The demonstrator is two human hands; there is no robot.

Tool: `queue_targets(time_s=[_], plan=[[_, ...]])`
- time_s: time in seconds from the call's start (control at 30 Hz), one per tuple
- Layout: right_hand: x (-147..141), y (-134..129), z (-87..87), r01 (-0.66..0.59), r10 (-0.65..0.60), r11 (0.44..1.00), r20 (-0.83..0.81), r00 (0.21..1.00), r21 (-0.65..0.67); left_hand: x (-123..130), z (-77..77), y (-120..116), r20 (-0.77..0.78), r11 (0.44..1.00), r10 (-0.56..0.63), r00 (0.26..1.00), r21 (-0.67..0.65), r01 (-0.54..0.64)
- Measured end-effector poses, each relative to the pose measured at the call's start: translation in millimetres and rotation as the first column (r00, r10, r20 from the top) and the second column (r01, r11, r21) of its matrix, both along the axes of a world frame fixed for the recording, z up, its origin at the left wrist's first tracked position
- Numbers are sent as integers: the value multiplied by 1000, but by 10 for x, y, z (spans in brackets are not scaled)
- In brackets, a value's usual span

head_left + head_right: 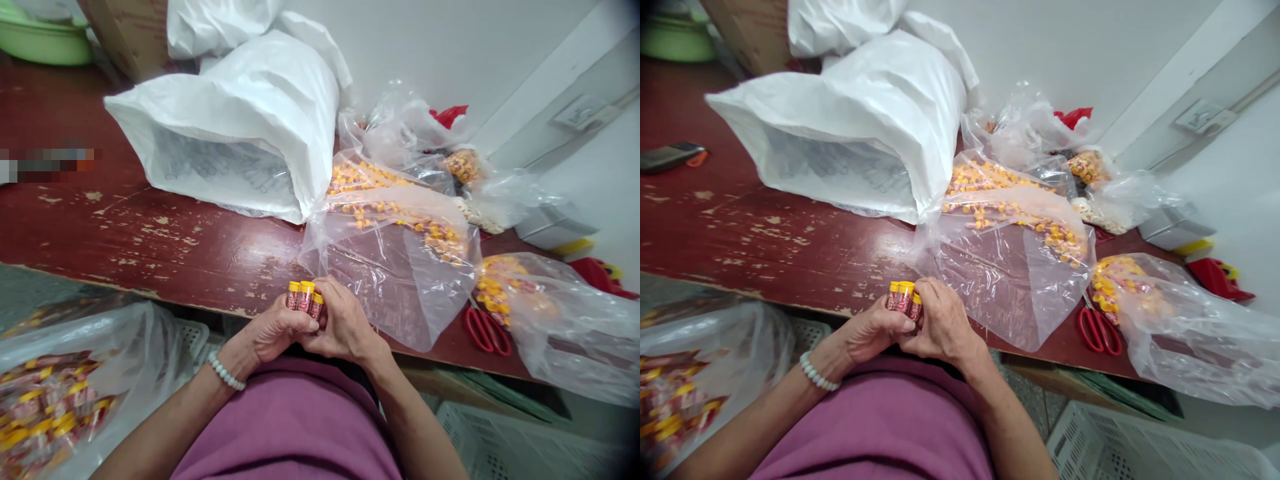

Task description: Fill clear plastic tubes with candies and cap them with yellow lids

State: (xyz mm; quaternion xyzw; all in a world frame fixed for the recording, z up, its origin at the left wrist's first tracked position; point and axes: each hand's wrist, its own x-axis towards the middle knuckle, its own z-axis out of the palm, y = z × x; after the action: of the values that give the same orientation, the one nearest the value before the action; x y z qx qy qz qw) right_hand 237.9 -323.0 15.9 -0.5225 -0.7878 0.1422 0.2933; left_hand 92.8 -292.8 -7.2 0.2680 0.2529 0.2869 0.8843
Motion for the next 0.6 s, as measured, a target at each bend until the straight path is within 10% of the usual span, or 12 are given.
queue_targets(time_s=[0.33, 0.6], plan=[[-19, -65, -113, 50, -49, 999, -124, 991, 6, 16, 23, 16, -31, 999, 16, 999, -38, -17], [32, -23, -269, 21, -27, 956, 18, 999, 293, -13, 42, 32, -34, 994, 79, 996, -77, -82]])
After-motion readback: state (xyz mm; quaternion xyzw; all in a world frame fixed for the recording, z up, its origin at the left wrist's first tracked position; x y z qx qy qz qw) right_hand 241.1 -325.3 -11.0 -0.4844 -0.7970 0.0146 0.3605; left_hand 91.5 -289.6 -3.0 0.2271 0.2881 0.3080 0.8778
